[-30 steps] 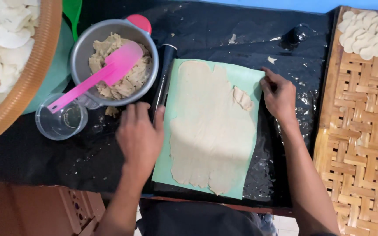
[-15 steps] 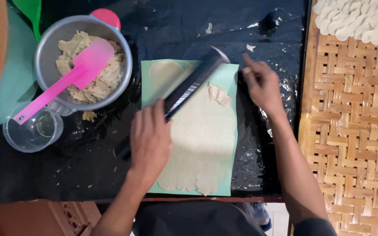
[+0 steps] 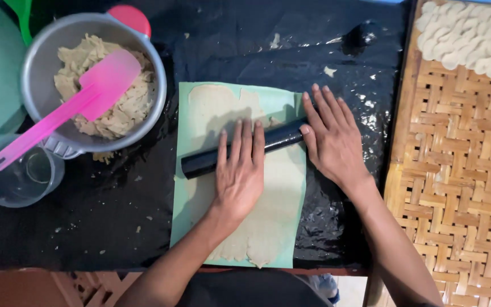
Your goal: The person is rolling out dough on a sheet and adding more dough with a spatula to prepare chips.
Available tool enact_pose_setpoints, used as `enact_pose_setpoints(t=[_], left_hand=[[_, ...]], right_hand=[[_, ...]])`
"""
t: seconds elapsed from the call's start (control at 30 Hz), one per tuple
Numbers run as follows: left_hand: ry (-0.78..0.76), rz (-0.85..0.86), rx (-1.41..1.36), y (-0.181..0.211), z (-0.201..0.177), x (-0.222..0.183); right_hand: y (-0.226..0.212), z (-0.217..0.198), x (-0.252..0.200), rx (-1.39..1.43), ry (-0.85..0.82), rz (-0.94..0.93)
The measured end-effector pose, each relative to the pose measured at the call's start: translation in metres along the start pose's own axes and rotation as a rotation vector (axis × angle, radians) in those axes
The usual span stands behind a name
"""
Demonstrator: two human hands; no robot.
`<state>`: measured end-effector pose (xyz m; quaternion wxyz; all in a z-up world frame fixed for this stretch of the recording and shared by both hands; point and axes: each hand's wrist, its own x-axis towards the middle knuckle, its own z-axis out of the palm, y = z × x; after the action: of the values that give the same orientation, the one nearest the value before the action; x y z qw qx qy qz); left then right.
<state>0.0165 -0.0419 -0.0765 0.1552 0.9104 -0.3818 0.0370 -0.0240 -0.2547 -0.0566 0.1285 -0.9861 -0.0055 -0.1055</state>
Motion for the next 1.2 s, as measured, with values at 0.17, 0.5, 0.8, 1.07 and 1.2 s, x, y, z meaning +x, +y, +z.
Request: enact_pose_setpoints(t=[0.17, 0.5, 0.8, 1.07, 1.2], left_hand=[[-0.022, -0.079, -0.015, -0.006, -0.003, 0.018], [-0.072, -0.165, -0.006, -0.053, -0.002, 0.067], [0.225, -0.266, 0.034, -0.068, -0.004, 0.082], [0.137, 0.032, -0.138, -0.045, -0.008, 0.035], [0.114, 0.109, -0.095, -0.048, -0.017, 0.038]], right_hand=[[0.002, 0.009, 0.029, 0.044, -0.067, -0.005], [0.012, 0.032, 0.1, 0.04, -0.106, -0.015], [0.024, 0.074, 0.142, 0.045, 0.152, 0.068], [0.027, 0.047, 0.127, 0.453, 0.486, 0.186], [0.02, 0.022, 0.078, 0.318, 0.365, 0.17]])
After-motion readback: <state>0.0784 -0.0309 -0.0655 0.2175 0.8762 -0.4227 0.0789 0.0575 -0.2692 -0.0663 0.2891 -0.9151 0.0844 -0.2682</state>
